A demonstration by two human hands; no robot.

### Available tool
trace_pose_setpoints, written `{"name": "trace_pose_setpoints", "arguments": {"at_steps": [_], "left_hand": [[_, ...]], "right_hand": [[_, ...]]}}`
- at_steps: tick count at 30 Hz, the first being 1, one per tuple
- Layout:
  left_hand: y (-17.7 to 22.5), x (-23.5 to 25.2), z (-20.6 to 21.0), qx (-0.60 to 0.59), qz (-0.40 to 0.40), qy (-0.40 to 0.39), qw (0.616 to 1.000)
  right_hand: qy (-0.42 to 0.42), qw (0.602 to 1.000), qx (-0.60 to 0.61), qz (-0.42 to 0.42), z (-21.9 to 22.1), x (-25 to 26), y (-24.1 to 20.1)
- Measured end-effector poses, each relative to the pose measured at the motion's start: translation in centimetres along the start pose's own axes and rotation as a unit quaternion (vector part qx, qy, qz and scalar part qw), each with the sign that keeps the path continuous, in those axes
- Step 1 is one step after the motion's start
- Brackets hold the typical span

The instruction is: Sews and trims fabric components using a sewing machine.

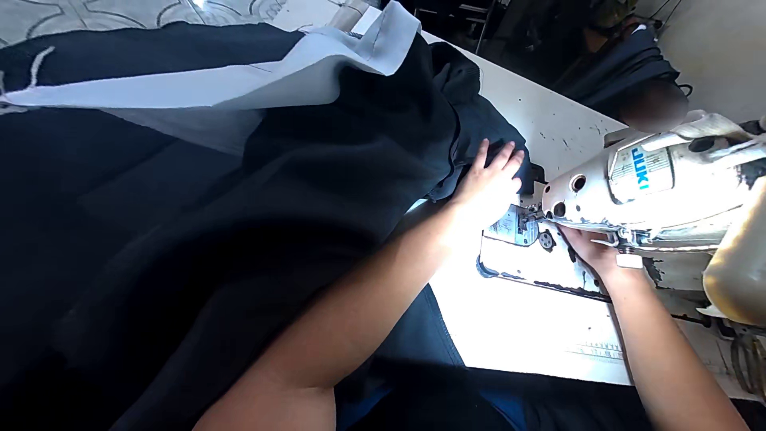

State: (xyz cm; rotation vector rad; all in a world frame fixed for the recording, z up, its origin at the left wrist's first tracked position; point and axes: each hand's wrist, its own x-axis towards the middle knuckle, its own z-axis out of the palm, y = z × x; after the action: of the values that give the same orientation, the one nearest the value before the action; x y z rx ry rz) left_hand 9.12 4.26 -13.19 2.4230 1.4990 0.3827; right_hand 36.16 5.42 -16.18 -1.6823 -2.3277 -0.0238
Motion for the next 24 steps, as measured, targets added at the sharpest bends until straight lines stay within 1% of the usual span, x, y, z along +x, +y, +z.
{"name": "trace_pose_setpoints", "arguments": {"at_steps": [1, 2, 3, 4, 5, 6, 7, 8, 9, 10, 11, 12, 13, 14, 15, 16, 18, 20, 22, 23, 24], "left_hand": [[0.0, 0.0, 0.3, -0.006, 0.009, 0.018, 1.0], [0.1, 0.1, 0.4, -0.024, 0.007, 0.019, 1.0], [0.1, 0.1, 0.3, -0.047, -0.011, 0.002, 0.999], [0.1, 0.2, 0.0, -0.068, -0.039, -0.032, 0.996], [-0.1, 0.1, -0.3, -0.072, -0.063, -0.07, 0.993], [-0.5, -0.4, -0.5, -0.061, -0.065, -0.091, 0.992], [-1.2, -1.8, 0.0, -0.041, -0.032, -0.052, 0.997], [-2.1, -3.5, 1.0, -0.018, 0.035, 0.051, 0.998], [-1.5, -5.5, -0.4, -0.032, 0.049, 0.027, 0.998], [0.8, -7.2, -4.2, -0.073, -0.019, -0.157, 0.985], [1.7, -8.8, -5.6, -0.103, -0.017, -0.247, 0.963], [1.8, -10.8, -5.7, -0.141, 0.013, -0.275, 0.951], [1.9, -12.9, -5.4, -0.163, 0.042, -0.277, 0.946], [2.1, -14.9, -5.2, -0.173, 0.058, -0.267, 0.946], [2.4, -16.5, -5.0, -0.176, 0.058, -0.253, 0.95], [2.9, -17.7, -4.9, -0.168, 0.047, -0.233, 0.957], [4.4, -18.4, -5.0, -0.126, 0.006, -0.198, 0.972], [6.4, -16.8, -4.7, -0.061, 0.009, -0.115, 0.991], [8.0, -13.2, -4.4, -0.053, 0.001, -0.088, 0.995], [8.0, -11.0, -3.7, -0.051, -0.004, -0.07, 0.996], [7.3, -8.9, -2.6, -0.044, -0.004, -0.036, 0.998]], "right_hand": [[0.008, 0.999, -0.032, 0.016, -0.5, -1.0, 1.5], [-0.015, 0.997, -0.064, 0.037, -1.8, -2.0, 1.9], [-0.018, 0.997, -0.07, 0.033, -2.9, -3.2, 2.0], [-0.007, 0.998, -0.058, 0.017, -3.6, -4.5, 2.1], [0.013, 0.999, -0.042, -0.008, -3.9, -5.7, 2.2], [0.036, 0.998, -0.028, -0.032, -3.9, -6.8, 2.2], [0.059, 0.997, -0.014, -0.052, -4.0, -7.6, 1.9], [0.08, 0.994, -0.003, -0.069, -4.2, -8.4, 1.5], [0.099, 0.991, 0.008, -0.086, -4.5, -9.0, 1.1], [0.113, 0.988, 0.018, -0.102, -4.7, -9.6, 1.0], [0.124, 0.986, 0.025, -0.113, -4.9, -10.1, 1.1], [0.132, 0.983, 0.033, -0.122, -5.1, -10.6, 1.3], [0.143, 0.98, 0.045, -0.133, -5.4, -11.0, 1.6], [0.157, 0.975, 0.058, -0.145, -5.8, -11.3, 1.7], [0.173, 0.97, 0.069, -0.156, -6.3, -11.4, 1.7], [0.191, 0.964, 0.083, -0.167, -7.0, -11.5, 1.6], [0.22, 0.95, 0.115, -0.191, -8.1, -11.5, 1.2], [0.22, 0.942, 0.134, -0.215, -8.6, -11.1, 0.4], [0.177, 0.943, 0.149, -0.24, -8.5, -10.5, -0.7], [0.155, 0.943, 0.149, -0.253, -8.3, -10.3, -1.2], [0.138, 0.942, 0.147, -0.267, -8.2, -10.2, -1.5]]}}
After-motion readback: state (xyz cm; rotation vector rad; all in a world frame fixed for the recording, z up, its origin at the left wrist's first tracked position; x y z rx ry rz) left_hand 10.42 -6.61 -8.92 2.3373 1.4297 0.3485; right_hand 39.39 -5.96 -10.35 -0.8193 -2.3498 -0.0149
